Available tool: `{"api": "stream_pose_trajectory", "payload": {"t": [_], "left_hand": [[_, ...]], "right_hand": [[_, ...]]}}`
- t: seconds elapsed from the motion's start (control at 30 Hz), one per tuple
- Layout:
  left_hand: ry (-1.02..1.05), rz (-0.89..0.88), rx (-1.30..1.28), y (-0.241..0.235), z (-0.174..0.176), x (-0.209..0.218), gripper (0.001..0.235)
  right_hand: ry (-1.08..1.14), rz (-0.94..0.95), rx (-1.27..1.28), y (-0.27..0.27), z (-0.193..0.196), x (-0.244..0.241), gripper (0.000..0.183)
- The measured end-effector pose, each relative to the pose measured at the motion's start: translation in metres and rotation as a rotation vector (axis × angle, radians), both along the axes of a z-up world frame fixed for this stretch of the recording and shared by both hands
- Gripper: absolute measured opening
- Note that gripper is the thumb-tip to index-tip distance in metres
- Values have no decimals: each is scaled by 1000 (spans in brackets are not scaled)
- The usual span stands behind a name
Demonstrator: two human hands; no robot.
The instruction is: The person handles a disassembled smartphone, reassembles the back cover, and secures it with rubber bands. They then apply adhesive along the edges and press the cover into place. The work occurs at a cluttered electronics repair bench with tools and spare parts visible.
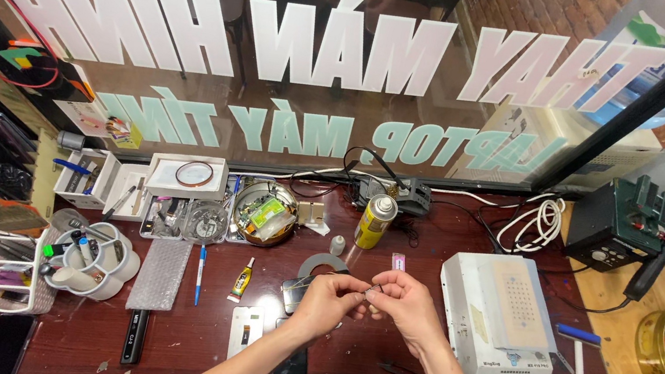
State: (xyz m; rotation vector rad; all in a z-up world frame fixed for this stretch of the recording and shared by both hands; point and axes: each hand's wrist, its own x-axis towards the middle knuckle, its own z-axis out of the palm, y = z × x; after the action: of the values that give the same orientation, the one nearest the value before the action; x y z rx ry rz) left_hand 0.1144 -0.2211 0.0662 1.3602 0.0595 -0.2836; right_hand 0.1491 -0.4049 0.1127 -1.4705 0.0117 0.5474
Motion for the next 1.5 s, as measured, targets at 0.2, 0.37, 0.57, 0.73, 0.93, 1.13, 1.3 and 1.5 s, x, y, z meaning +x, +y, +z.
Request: {"api": "stream_pose_trajectory", "payload": {"t": [0.2, 0.37, 0.57, 0.73, 0.93, 1.13, 1.3, 1.5], "left_hand": [[69, 43, -116, 12, -12, 18, 20], [-34, 101, 378, 29, -46, 51, 35], [-117, -58, 1216, 32, -107, 46, 48], [-48, -166, 1363, 31, -127, 52, 62], [0, -118, 1058, 38, -120, 52, 41], [-285, -81, 1068, 35, -44, 29, 18], [-891, 45, 1113, 41, 41, 2, 23], [-934, 36, 1124, 51, 80, -7, 18]], "right_hand": [[-99, -140, -96, 22, 0, -1, 25], [-211, -282, -120, 15, -6, 4, 28], [-235, -343, -170, -29, -30, -2, 30], [-218, -392, -174, -58, -51, -5, 29], [-268, -367, -231, -56, -56, -2, 26], [-448, -206, -186, -34, -25, 4, 22], [-608, -111, -264, -17, 10, 7, 19], [-730, -34, -334, 2, 33, 1, 19]]}}
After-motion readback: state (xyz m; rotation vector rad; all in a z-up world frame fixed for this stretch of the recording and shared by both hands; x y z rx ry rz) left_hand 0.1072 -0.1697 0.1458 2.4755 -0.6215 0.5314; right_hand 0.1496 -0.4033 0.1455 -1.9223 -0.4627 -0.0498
